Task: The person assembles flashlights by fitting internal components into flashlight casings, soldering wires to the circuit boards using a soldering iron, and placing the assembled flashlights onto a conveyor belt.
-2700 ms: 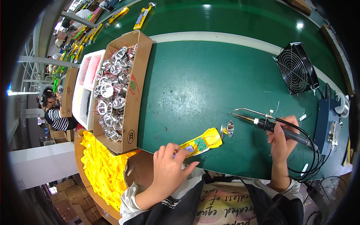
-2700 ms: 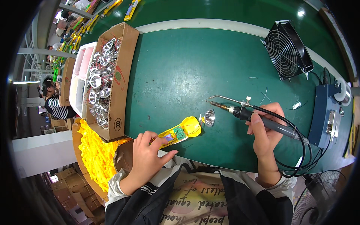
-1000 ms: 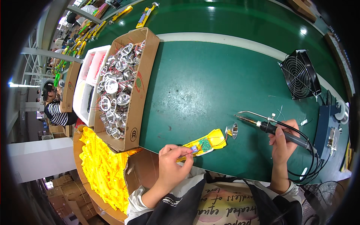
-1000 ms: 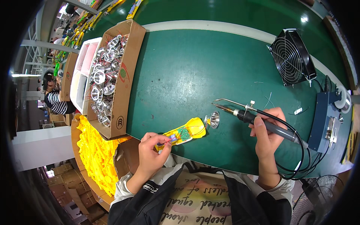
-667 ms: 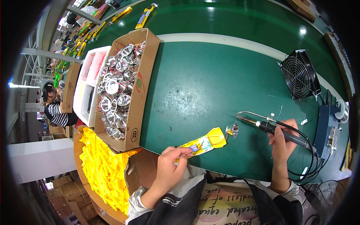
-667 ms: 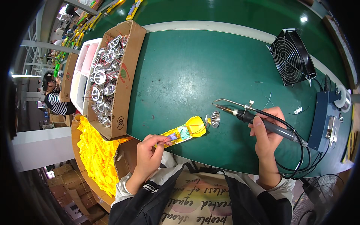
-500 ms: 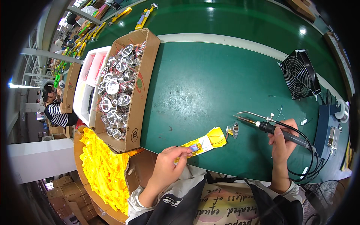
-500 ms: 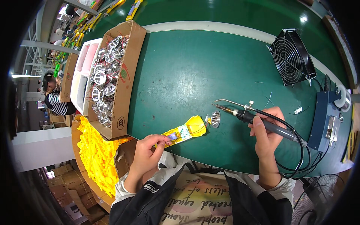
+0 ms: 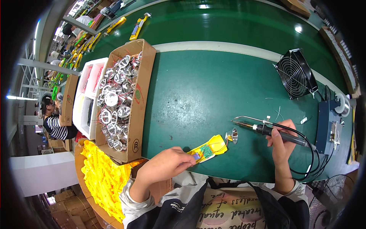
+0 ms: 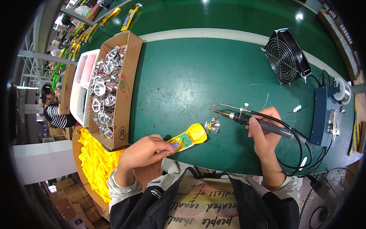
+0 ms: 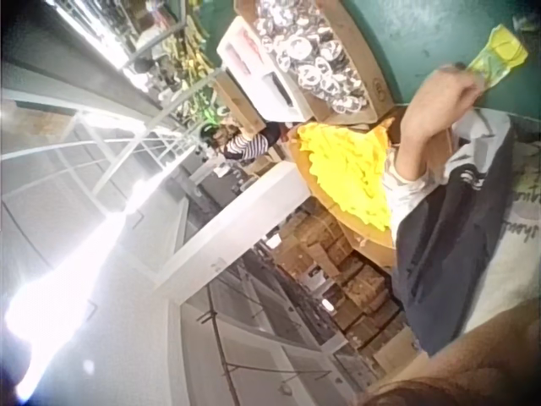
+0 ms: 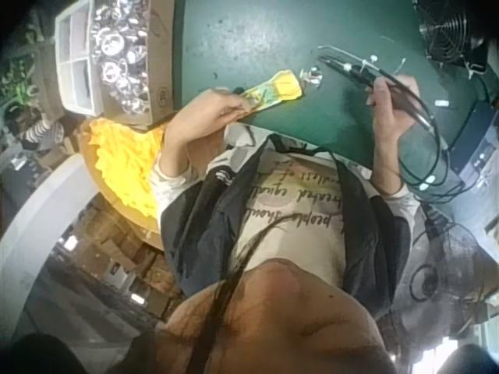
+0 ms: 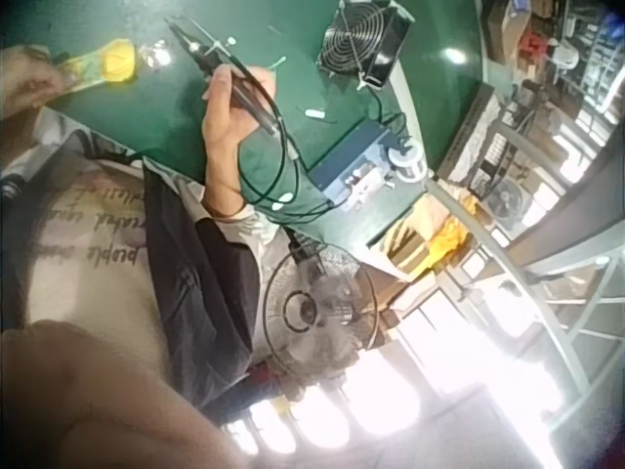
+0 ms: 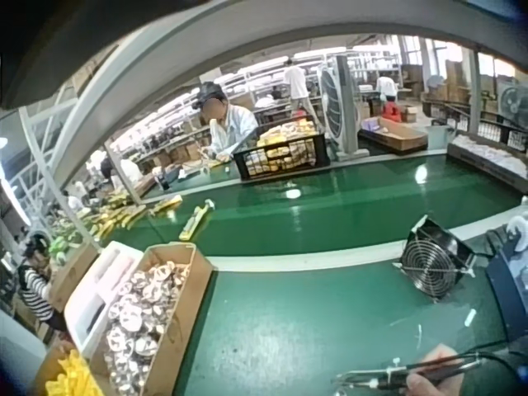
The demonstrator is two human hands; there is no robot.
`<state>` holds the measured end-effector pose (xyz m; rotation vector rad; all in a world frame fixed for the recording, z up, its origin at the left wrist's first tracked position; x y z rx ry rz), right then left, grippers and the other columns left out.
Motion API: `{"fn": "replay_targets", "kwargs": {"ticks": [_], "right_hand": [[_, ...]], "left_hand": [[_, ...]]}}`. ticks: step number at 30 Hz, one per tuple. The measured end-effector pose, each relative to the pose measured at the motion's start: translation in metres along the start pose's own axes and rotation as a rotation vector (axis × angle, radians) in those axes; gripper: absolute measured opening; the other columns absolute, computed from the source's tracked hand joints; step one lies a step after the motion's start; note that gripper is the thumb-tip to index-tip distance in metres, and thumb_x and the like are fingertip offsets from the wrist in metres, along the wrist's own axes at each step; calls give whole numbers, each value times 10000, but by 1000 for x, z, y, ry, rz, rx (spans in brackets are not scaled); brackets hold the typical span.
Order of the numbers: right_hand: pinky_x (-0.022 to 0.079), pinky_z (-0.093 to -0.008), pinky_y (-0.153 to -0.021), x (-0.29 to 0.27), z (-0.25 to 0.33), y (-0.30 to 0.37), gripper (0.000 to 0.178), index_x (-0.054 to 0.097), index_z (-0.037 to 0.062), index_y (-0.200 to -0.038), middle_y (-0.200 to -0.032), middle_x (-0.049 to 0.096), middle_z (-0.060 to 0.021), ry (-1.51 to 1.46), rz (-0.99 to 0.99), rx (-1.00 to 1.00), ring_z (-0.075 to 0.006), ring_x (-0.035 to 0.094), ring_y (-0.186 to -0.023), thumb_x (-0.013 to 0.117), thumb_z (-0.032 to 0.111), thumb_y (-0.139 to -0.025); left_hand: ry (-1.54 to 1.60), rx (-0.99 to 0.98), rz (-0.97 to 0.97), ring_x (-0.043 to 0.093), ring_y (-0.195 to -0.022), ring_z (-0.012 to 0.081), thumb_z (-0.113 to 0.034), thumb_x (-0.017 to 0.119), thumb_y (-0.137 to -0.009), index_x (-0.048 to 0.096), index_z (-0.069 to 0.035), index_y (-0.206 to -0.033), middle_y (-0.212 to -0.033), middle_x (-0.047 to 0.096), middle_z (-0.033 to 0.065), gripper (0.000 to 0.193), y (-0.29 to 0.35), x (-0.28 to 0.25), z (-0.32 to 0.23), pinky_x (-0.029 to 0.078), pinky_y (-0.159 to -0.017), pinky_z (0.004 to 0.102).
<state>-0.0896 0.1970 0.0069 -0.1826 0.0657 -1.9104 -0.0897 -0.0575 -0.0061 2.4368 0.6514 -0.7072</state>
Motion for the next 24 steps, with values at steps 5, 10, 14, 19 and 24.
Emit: {"fn": "replay_targets", "kwargs": {"ticks": [5, 10, 14, 19, 24], "right_hand": [[396, -175, -437, 1, 0, -1, 95, 439, 0, -786, -625, 505, -58, 5, 11, 6, -67, 477, -464, 529, 20, -765], [391, -171, -429, 1, -5, -1, 98, 437, 2, -784, -624, 511, -62, 19, 1, 36, -67, 476, -461, 531, 22, -763], [386, -169, -424, 1, -7, -1, 98, 435, 4, -779, -617, 512, -62, 3, 13, 30, -66, 475, -460, 530, 20, -765], [375, -169, -413, 1, -6, -3, 94, 432, 6, -773, -602, 506, -58, 28, -2, 18, -66, 465, -449, 525, 17, -772], [369, -167, -408, -1, -12, -3, 89, 433, 5, -771, -594, 501, -57, 8, -14, 50, -64, 457, -439, 521, 18, -773]], "left_hand": [[-45, 11, 17, 527, -692, 231, -90, 584, -733, 616, -64, -808, -735, 605, 68, 86, -4, 0, -2, 437, -643, 317], [-192, 99, -119, 471, -651, 196, -100, 634, -684, 632, -112, -799, -696, 474, 20, 116, -2, -15, -14, 394, -594, 302], [-227, 164, -134, 439, -633, 176, -116, 667, -649, 639, -145, -792, -685, 386, 2, 148, -4, -13, -12, 357, -574, 284], [-166, 296, -248, 427, -641, 167, -165, 708, -605, 648, -157, -772, -698, 391, -11, 177, -2, -4, -7, 339, -570, 281], [-192, 363, -300, 423, -647, 161, -178, 719, -589, 650, -164, -755, -702, 387, -15, 180, -2, -4, -10, 333, -562, 282]]}}
Point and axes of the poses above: each hand's wrist, its own y-axis away from the middle knuckle, its own x-axis out of the palm, z = x × y, the point moved 10 cm from there along -y, towards the middle knuckle
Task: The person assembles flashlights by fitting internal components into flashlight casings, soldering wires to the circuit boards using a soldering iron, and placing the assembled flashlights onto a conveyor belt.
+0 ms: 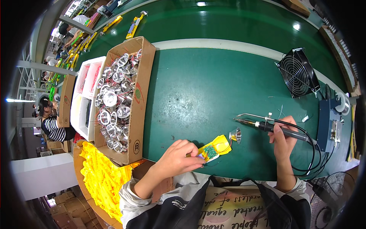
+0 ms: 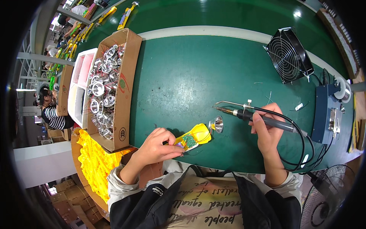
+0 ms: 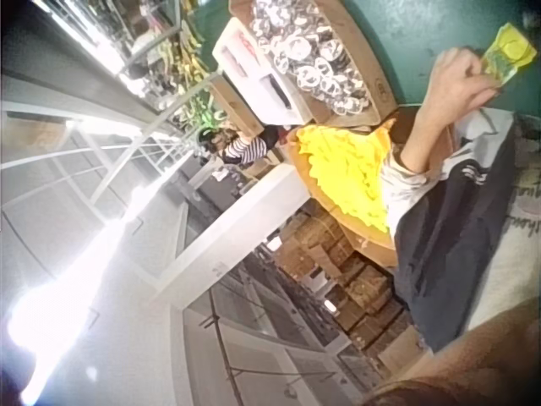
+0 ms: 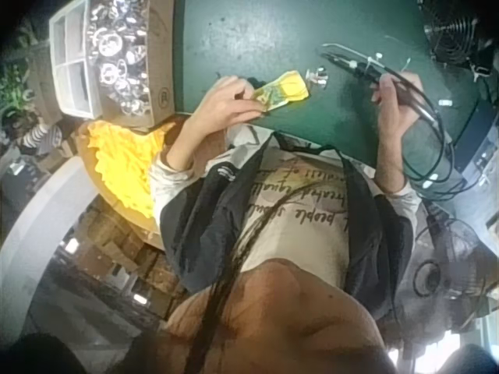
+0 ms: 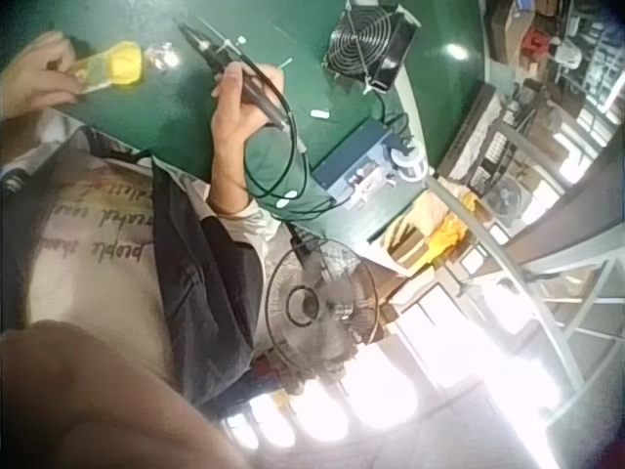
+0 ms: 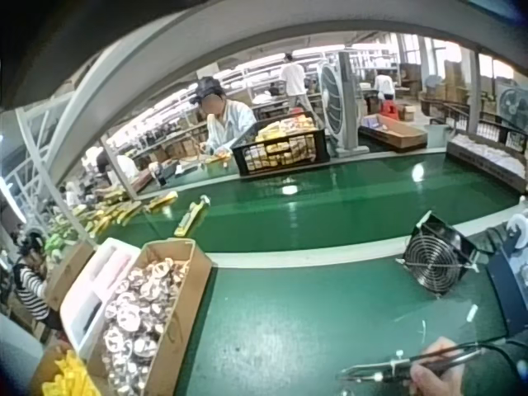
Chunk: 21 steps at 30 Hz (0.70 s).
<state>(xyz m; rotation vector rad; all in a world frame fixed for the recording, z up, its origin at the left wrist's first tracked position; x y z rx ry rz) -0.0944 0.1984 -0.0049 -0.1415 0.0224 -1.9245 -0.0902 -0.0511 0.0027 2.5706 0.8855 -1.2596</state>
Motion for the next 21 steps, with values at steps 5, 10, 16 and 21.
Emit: {"fn": "replay_targets", "kwargs": {"ticks": [5, 10, 16, 21], "right_hand": [[368, -167, -406, 0, 1, 1, 84, 435, 2, -772, -592, 498, -56, -1, -9, 2, -64, 456, -439, 518, 17, -772], [370, -170, -409, 0, 0, 0, 79, 435, 3, -772, -593, 497, -57, -26, -18, 2, -65, 457, -440, 514, 13, -770], [373, -171, -410, 0, 0, 0, 81, 434, 5, -772, -586, 495, -54, -29, -1, 2, -67, 458, -438, 515, 15, -773], [376, -171, -413, 2, 0, 0, 84, 434, 6, -771, -585, 495, -54, -23, 6, 2, -68, 458, -438, 517, 19, -774]], "left_hand": [[-1, 33, -47, 464, -682, 164, -136, 714, -590, 649, -143, -747, -748, 451, -6, 170, 2, -4, -1, 366, -570, 287], [81, 16, -123, 555, -735, 189, -65, 676, -621, 620, -55, -735, -950, 567, 53, 127, 7, -5, 2, 459, -626, 287], [91, -21, -203, 595, -773, 193, -44, 676, -626, 628, -47, -731, -972, 583, 78, 116, 11, -12, 5, 491, -649, 278], [174, -52, -237, 605, -787, 204, -17, 664, -627, 626, -36, -725, -967, 589, 86, 106, 18, -11, 10, 500, -656, 276]]}}
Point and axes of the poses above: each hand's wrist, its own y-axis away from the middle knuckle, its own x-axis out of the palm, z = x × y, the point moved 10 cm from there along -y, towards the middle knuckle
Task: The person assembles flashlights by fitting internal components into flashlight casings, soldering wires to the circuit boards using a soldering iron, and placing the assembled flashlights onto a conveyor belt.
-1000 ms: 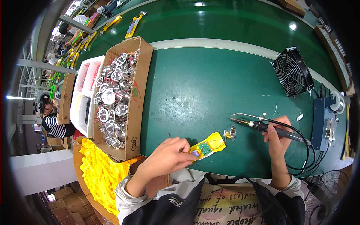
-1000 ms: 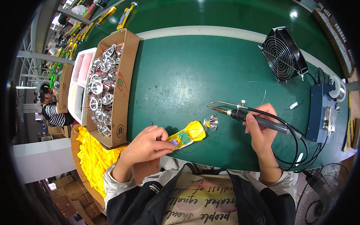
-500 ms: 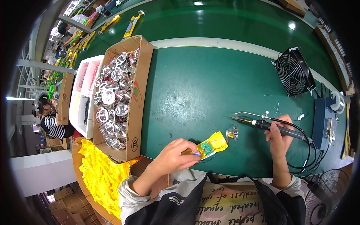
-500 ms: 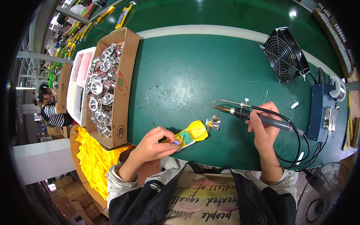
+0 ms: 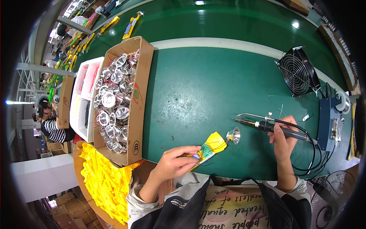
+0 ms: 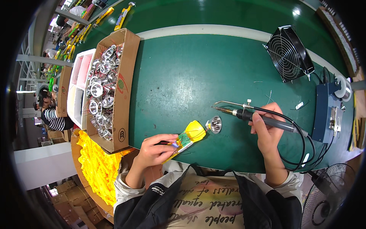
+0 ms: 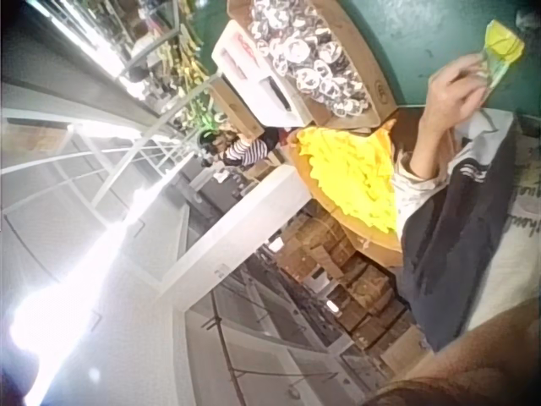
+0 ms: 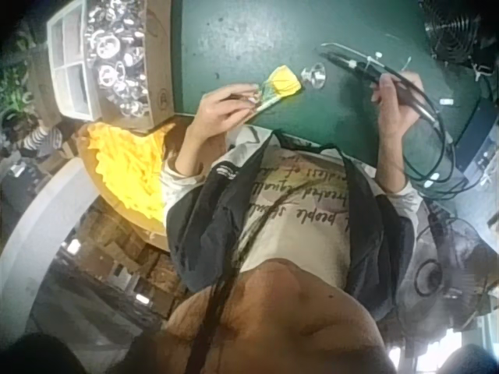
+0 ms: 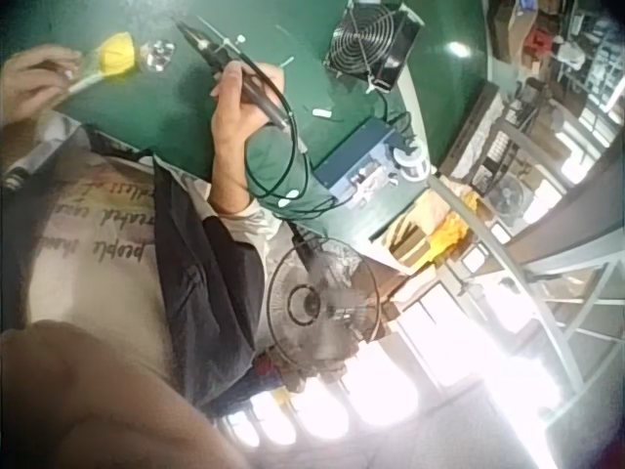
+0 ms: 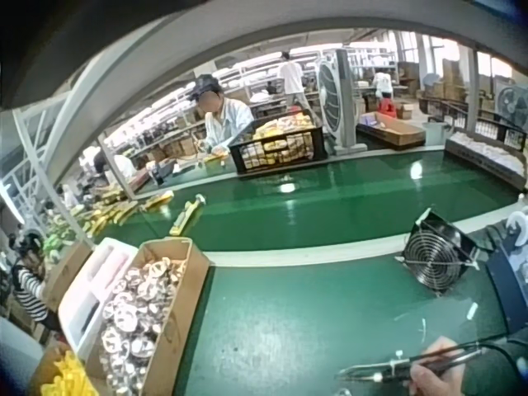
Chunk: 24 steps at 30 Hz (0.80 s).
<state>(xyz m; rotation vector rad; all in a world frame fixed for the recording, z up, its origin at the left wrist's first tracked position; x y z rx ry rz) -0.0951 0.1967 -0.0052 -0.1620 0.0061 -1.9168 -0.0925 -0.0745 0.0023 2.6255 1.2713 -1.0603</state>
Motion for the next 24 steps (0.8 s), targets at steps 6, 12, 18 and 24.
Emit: {"fn": "replay_targets", "kwargs": {"ticks": [6, 12, 18, 24], "right_hand": [[377, -176, -412, 0, -1, 1, 87, 431, 6, -779, -591, 494, -52, 12, 0, -1, -69, 457, -437, 516, 23, -775], [370, -178, -406, -2, 3, 3, 90, 428, 5, -795, -627, 505, -69, 0, -31, -46, -75, 455, -432, 513, 30, -776], [363, -178, -392, -5, 6, 4, 122, 432, -5, -808, -658, 513, -90, -16, -11, -100, -85, 457, -420, 527, 63, -774], [355, -173, -375, -2, 7, 5, 140, 432, -8, -815, -652, 512, -90, -52, -32, -124, -86, 457, -411, 535, 73, -767]], "left_hand": [[-65, 37, -25, 603, -738, 196, -17, 661, -615, 619, -31, -713, -943, 595, 83, 107, 1, -1, -8, 493, -621, 284], [-292, 76, -54, 597, -723, 190, -26, 672, -599, 623, -51, -750, -936, 595, 78, 161, -8, 6, -23, 480, -599, 279], [-125, -27, -99, 607, -774, 204, -5, 663, -614, 630, -41, -734, -950, 586, 103, 130, -4, 5, -10, 491, -660, 270], [99, -120, -181, 605, -838, 216, 42, 623, -651, 631, -8, -737, -1030, 543, 170, 99, 10, 8, 9, 495, -744, 288]]}}
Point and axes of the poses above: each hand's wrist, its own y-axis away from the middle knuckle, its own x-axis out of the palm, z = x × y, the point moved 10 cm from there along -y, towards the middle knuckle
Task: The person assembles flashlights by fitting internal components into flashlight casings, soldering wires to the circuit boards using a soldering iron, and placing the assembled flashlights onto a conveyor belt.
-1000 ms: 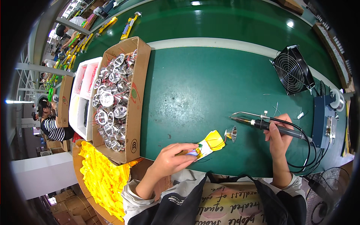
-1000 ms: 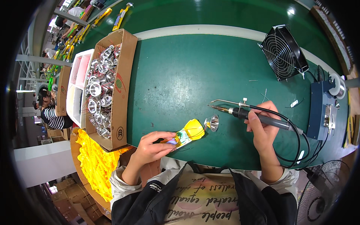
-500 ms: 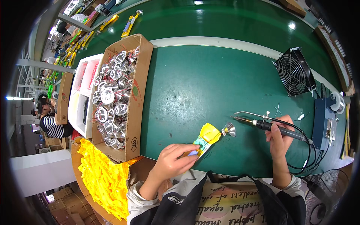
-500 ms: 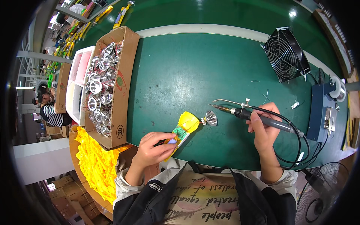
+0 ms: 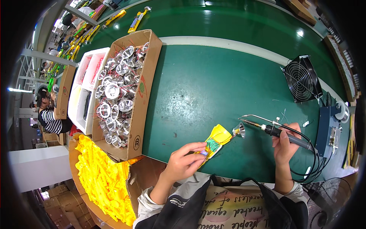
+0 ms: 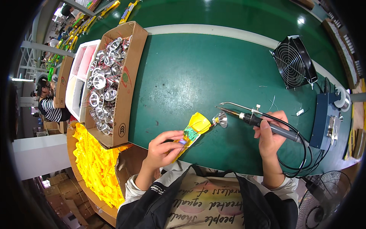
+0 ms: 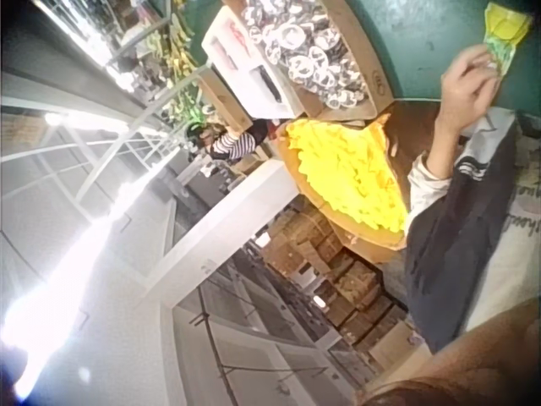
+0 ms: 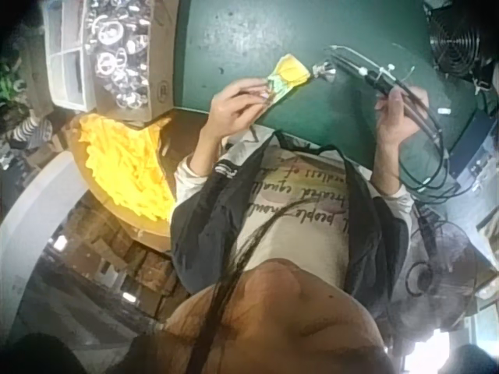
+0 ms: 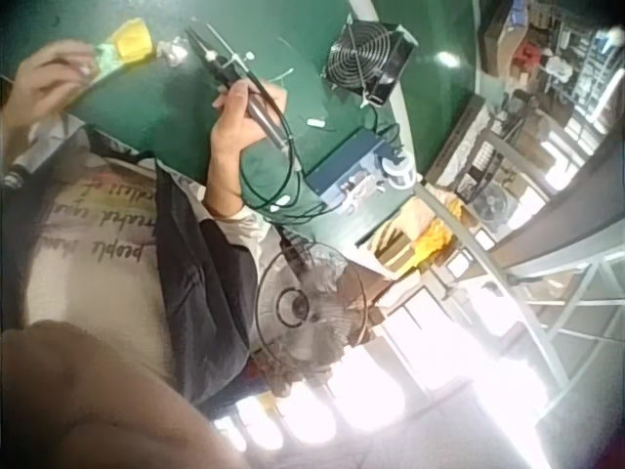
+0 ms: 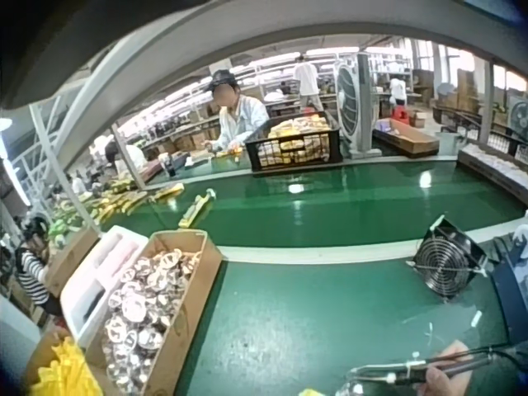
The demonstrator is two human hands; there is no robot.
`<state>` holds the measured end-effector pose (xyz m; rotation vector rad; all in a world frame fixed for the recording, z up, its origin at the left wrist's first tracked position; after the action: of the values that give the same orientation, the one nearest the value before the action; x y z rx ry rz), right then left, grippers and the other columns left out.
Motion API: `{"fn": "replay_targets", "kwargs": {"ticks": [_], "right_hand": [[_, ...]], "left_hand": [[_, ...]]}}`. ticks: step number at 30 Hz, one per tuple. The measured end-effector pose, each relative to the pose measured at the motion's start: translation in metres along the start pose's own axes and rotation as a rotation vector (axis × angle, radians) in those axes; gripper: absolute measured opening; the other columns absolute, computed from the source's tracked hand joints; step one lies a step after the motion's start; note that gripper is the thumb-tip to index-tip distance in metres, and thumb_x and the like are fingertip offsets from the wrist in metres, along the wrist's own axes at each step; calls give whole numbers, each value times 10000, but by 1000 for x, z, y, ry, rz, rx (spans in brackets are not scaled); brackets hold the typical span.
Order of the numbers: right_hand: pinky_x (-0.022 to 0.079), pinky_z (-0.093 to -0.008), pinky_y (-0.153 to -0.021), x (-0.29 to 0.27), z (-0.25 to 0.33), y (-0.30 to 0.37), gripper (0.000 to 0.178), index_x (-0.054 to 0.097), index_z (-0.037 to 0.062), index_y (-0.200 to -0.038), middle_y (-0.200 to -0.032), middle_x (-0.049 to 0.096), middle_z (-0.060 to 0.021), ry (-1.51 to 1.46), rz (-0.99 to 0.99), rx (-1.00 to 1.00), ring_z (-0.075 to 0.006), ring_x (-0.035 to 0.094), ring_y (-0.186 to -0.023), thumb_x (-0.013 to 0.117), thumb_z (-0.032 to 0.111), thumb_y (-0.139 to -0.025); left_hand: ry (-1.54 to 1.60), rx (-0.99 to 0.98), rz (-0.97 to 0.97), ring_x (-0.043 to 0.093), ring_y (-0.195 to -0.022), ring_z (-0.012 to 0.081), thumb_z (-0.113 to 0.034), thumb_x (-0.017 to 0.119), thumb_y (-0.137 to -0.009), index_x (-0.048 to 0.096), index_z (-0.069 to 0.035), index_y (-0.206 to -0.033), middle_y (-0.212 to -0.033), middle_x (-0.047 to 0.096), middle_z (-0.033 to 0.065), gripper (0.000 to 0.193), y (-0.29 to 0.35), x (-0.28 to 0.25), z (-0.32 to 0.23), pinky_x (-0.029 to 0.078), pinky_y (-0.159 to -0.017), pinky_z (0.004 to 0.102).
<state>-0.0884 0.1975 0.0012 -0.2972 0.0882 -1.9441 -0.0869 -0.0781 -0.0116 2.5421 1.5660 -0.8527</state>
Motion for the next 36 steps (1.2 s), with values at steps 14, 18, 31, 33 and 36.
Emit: {"fn": "replay_targets", "kwargs": {"ticks": [14, 18, 31, 33, 36], "right_hand": [[355, -169, -380, 0, -3, 1, 176, 426, -6, -816, -674, 507, -100, -38, 10, -33, -87, 454, -428, 553, 104, -765], [351, -169, -386, 0, -4, 1, 180, 422, -5, -813, -671, 506, -103, -33, 2, -25, -85, 441, -416, 555, 109, -767], [328, -167, -360, 11, 4, 6, 195, 415, -6, -795, -603, 481, -86, -65, 95, 30, -77, 420, -399, 563, 115, -756], [323, -176, -370, 18, 7, 11, 177, 420, -5, -752, -589, 487, -82, -24, 175, 125, -73, 405, -398, 570, 83, -721], [324, -195, -387, 37, 18, 20, 154, 433, 6, -701, -574, 508, -78, 106, 345, 99, -75, 398, -401, 580, 49, -683]], "left_hand": [[121, -60, -54, 580, -867, 220, 25, 641, -637, 644, -32, -758, -1066, 506, 166, 134, 3, -7, -1, 494, -740, 291], [-267, 40, -75, 528, -750, 201, -65, 673, -627, 644, -109, -766, -971, 544, 74, 149, 2, -9, -25, 446, -678, 286], [-311, -265, -145, 535, -790, 252, -49, 648, -650, 572, -10, -769, -998, 499, 132, 146, -8, 21, -33, 455, -684, 334], [-291, -287, -188, 544, -790, 252, -33, 645, -647, 569, -4, -769, -1001, 495, 140, 147, -2, 19, -31, 464, -681, 330], [-306, -297, -228, 559, -793, 254, -9, 640, -642, 562, 5, -766, -1009, 489, 153, 148, 0, 17, -33, 479, -678, 323]]}}
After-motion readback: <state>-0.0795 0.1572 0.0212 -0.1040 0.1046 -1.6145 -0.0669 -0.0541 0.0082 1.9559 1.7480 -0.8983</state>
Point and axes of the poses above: each hand's wrist, its own y-axis away from the middle knuckle, its own x-axis out of the palm, z = x × y, the point moved 10 cm from there along -y, towards the middle knuckle
